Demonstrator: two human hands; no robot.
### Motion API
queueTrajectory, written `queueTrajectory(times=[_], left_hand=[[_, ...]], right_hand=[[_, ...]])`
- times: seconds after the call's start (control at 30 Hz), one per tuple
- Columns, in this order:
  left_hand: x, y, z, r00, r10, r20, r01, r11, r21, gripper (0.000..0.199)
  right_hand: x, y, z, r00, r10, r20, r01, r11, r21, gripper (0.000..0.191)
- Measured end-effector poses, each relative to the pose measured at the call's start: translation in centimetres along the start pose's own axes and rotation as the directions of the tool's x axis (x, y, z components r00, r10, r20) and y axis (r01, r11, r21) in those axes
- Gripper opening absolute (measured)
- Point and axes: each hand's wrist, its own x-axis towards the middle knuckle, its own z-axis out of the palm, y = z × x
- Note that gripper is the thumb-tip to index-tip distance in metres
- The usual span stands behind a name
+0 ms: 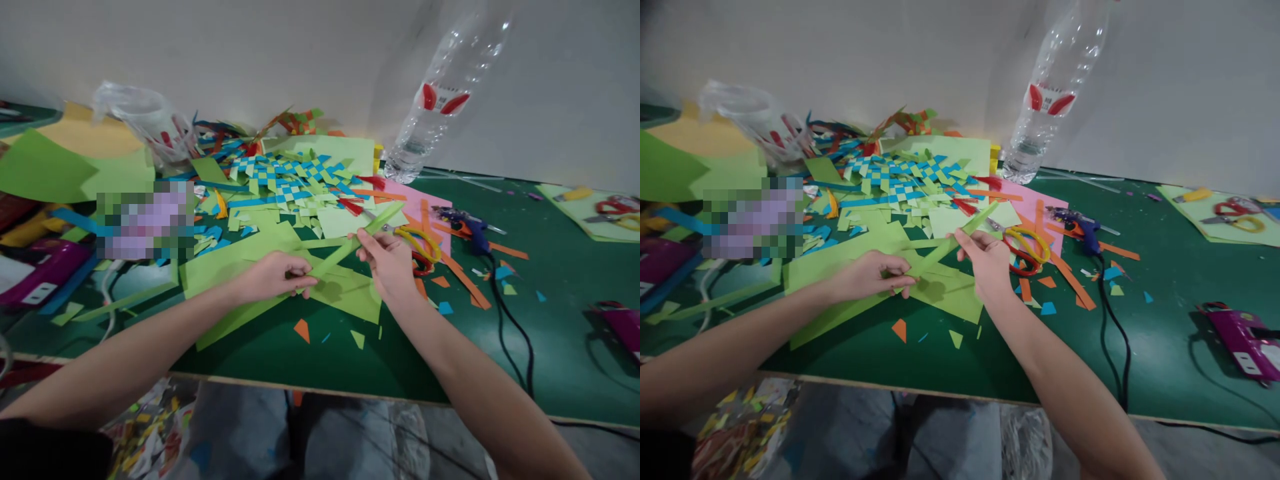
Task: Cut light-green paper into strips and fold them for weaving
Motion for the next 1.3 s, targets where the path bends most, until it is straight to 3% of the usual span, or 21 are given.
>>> queueTrajectory(times=[0.47, 0.67, 0.8, 0.97, 1.3], left_hand=[[0.0, 0.5, -0.3, 0.999, -0.025, 0.035, 0.026, 0.999, -0.022, 0.041], [-0.1, 0.7, -0.5, 0.995, -0.082, 0.063, 0.084, 0.996, -0.021, 0.023], [-0.1, 0.5, -0.5, 0.994, -0.059, 0.088, 0.064, 0.997, -0.051, 0.034], [-0.2, 0.7, -0.7, 0.994, -0.054, 0.094, 0.059, 0.997, -0.053, 0.037], [-0.6, 1.2, -1.5, 0.991, -0.047, 0.125, 0.049, 0.999, -0.014, 0.038]], right_hand=[[0.3, 0.8, -0.4, 0.999, -0.034, 0.019, 0.034, 0.999, -0.011, 0.027], [0.3, 0.9, -0.3, 0.999, -0.043, -0.01, 0.043, 0.999, 0.007, 0.03], [0.4, 0.8, -0.4, 1.0, -0.004, 0.007, 0.005, 0.999, -0.052, 0.027], [0.9, 0.4, -0.7, 0.997, 0.056, 0.056, -0.058, 0.998, 0.028, 0.029], [1.6, 0.6, -1.0, 1.0, -0.001, -0.026, 0.001, 1.0, 0.008, 0.034]])
